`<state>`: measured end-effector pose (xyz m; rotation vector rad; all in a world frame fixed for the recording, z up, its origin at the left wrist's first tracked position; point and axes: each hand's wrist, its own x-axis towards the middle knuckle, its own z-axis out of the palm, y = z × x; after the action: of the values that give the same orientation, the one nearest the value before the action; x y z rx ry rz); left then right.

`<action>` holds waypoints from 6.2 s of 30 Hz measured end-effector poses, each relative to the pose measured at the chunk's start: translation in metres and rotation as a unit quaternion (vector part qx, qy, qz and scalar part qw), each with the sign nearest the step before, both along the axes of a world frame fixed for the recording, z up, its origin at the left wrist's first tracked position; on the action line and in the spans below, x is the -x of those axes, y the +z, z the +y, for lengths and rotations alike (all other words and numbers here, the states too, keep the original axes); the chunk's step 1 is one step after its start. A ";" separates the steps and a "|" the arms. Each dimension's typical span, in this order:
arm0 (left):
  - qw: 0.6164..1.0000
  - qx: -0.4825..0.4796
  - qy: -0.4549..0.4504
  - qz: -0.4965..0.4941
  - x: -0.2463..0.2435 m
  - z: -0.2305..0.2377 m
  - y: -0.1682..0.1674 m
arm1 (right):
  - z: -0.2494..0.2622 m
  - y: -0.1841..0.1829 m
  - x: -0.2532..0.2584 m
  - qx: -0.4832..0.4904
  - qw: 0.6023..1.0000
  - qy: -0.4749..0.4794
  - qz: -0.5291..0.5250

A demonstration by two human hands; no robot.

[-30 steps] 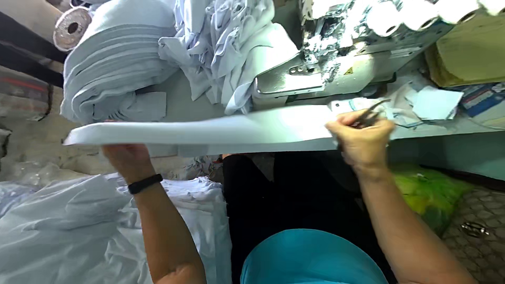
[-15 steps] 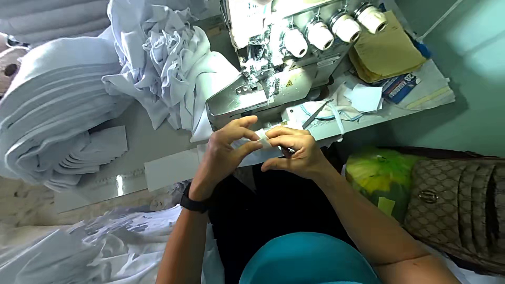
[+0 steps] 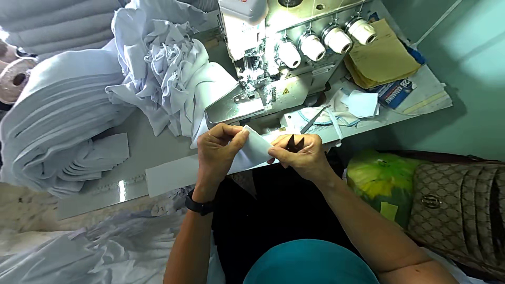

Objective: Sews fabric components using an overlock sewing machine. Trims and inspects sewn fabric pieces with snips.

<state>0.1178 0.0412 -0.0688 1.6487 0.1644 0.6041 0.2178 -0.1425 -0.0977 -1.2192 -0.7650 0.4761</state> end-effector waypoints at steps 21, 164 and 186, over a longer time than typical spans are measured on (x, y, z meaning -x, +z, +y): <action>0.786 -0.576 0.189 0.119 -0.032 -0.026 -0.018 | 0.044 -0.014 -0.003 0.071 0.944 -0.213 -0.240; 0.925 -0.365 0.038 0.095 -0.074 0.085 0.009 | 0.057 0.001 -0.014 0.150 0.901 -0.253 -0.320; 0.854 -0.313 0.297 0.292 0.136 0.074 -0.082 | -0.031 -0.028 -0.012 0.534 0.778 -0.231 -0.237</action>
<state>-0.0183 0.1151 -0.1508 2.4112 1.0482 0.6255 0.2299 -0.1734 -0.1259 -2.6008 -0.5462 0.1503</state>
